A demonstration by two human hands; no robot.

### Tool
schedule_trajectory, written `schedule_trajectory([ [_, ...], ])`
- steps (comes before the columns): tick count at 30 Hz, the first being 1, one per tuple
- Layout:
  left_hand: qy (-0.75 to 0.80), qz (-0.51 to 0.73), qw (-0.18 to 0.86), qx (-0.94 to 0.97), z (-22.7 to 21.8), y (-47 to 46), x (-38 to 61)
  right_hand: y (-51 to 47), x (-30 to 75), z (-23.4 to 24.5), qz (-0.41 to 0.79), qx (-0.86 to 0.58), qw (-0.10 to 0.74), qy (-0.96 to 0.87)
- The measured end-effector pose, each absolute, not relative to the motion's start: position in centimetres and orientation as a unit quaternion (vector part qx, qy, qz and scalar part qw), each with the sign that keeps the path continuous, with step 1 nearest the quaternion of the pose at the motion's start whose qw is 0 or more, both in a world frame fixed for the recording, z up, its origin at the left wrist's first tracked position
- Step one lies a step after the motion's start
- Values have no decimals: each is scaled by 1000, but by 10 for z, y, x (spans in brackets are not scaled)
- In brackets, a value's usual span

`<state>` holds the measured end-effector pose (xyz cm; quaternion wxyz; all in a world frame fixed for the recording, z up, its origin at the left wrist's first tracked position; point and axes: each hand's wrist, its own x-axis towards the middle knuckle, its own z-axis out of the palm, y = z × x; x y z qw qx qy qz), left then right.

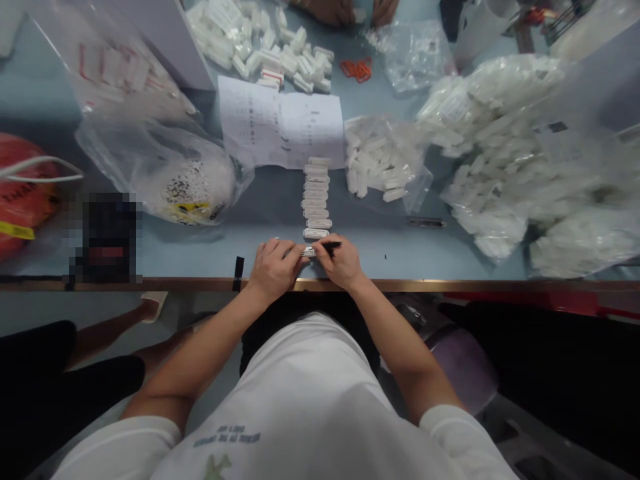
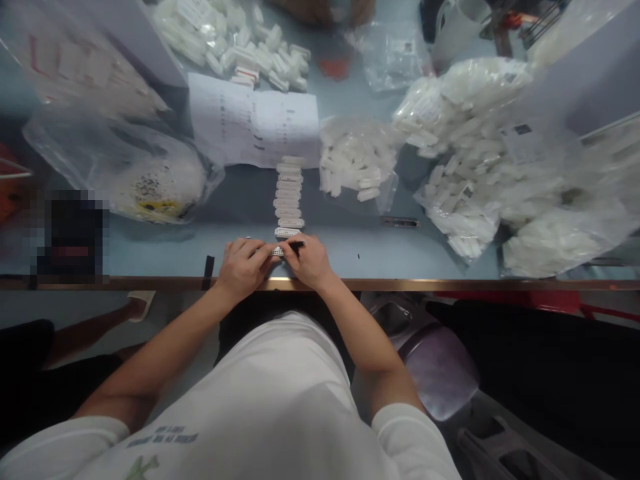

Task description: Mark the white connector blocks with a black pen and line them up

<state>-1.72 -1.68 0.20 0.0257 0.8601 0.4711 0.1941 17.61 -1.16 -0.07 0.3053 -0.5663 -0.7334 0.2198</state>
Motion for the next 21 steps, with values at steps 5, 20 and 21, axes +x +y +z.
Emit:
schedule_trajectory([
  [5,469,194,29,861,4,-17,-17,-10,176,-2,219,-550,292,-751],
  [20,469,196,32,861,4,-15,-17,-15,177,4,259,-579,329,-700],
  [21,470,194,34,861,4,-15,-18,-15,178,4,261,-578,329,-700],
])
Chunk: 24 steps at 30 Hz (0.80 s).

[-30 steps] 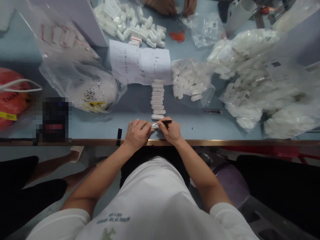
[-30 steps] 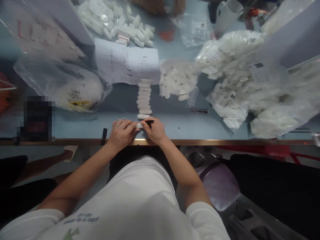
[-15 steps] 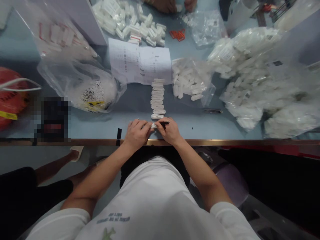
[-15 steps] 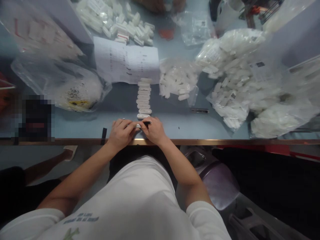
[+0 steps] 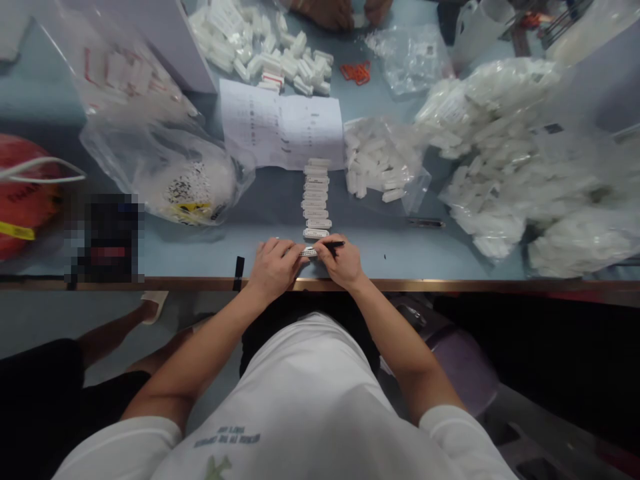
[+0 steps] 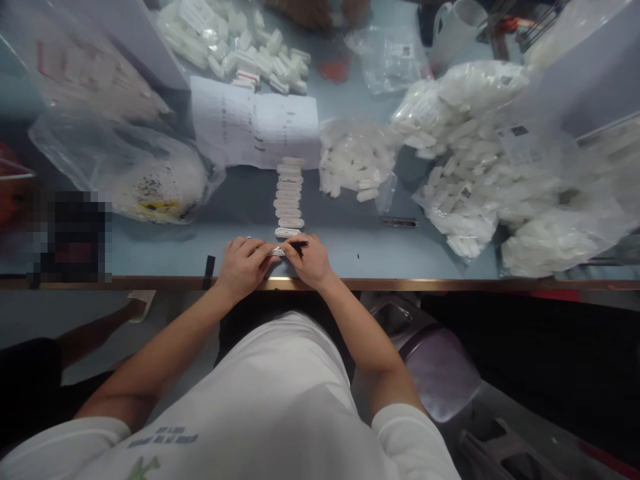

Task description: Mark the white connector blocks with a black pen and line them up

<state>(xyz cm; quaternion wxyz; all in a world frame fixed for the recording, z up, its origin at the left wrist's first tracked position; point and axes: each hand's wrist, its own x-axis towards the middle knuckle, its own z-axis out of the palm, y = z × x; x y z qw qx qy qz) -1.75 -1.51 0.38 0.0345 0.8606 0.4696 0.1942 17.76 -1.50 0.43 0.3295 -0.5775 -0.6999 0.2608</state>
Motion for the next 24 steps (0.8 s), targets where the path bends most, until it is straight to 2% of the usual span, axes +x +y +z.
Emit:
schedule_trajectory([
  [15,474,196,47,857,2,-15,-17,-14,178,4,248,-573,323,-711],
  [24,469,198,37,860,3,-16,-17,-11,175,-2,226,-550,288,-751],
])
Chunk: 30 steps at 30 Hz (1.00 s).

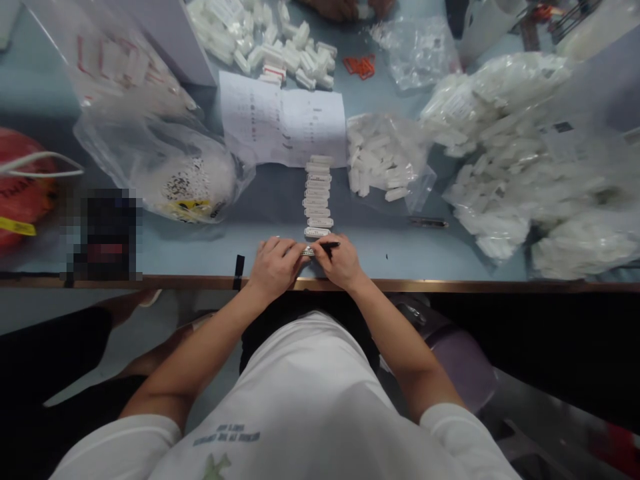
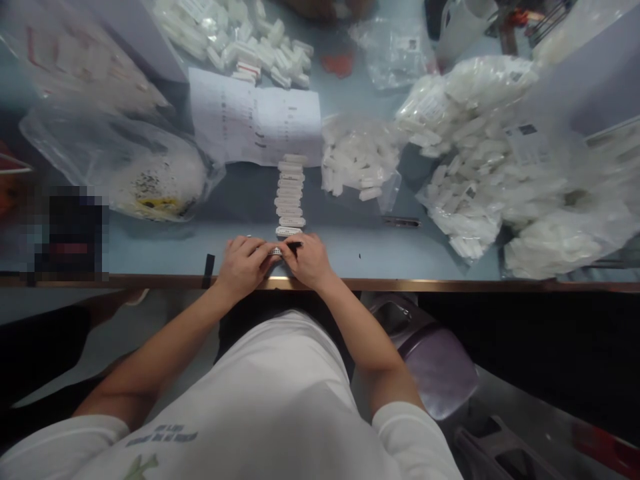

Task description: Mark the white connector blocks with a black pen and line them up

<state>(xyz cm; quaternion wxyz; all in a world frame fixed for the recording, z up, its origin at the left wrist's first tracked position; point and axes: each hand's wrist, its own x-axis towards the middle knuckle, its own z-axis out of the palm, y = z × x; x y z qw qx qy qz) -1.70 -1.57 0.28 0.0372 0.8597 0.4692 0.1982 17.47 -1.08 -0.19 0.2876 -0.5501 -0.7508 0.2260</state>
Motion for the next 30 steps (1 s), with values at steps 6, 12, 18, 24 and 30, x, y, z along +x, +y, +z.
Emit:
schedule_trajectory([
  [6,479,194,50,854,3,-15,-18,-12,175,-2,211,-557,310,-741],
  [12,485,201,66,848,4,-14,-18,-12,175,-2,204,-554,313,-744],
  [18,506,212,59,834,2,-17,-19,-12,176,2,229,-563,334,-721],
  [24,499,208,49,840,5,-17,-19,-14,177,3,236,-560,341,-717],
  [30,499,197,71,841,3,-15,-20,-13,176,1,228,-555,335,-726],
])
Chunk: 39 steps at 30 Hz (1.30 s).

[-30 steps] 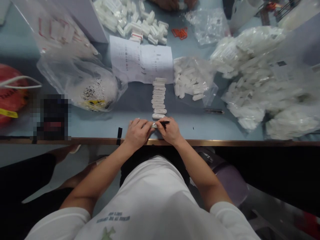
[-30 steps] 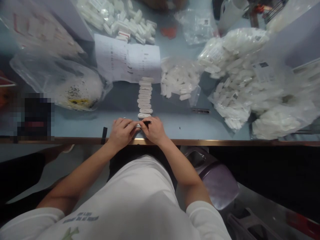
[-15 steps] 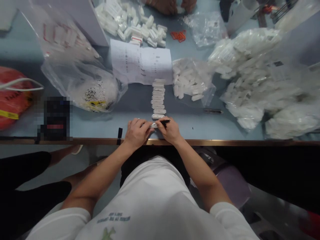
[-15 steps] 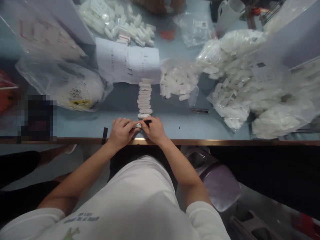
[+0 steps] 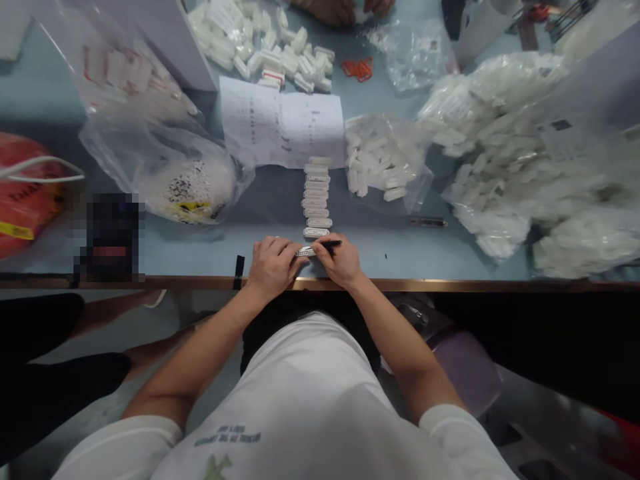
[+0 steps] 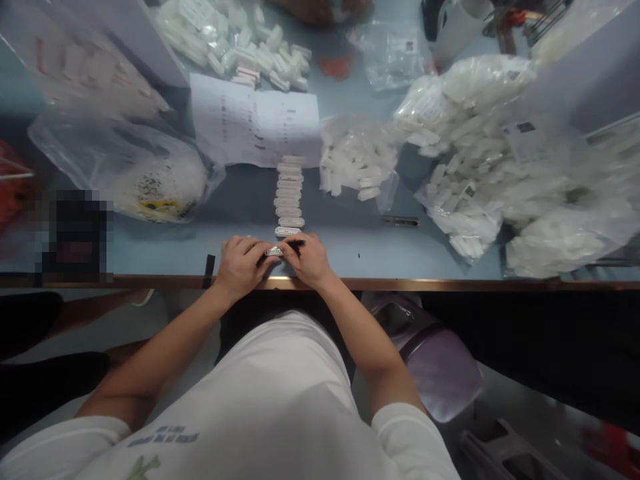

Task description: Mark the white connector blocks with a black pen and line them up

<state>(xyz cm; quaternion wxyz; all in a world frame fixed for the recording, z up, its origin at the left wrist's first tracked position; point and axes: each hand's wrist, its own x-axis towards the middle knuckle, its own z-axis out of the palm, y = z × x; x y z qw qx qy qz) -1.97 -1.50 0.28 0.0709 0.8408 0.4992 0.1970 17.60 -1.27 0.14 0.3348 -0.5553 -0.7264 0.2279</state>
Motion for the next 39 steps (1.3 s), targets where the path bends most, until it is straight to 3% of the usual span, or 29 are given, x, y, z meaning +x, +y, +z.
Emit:
schedule_trajectory([
  [13,499,199,53,842,8,-17,-18,-9,169,-4,170,-530,302,-774],
  [31,503,191,68,840,6,-17,-18,-12,171,1,233,-556,342,-721],
  [39,502,185,66,842,8,-16,-19,-12,171,-1,208,-555,329,-735],
])
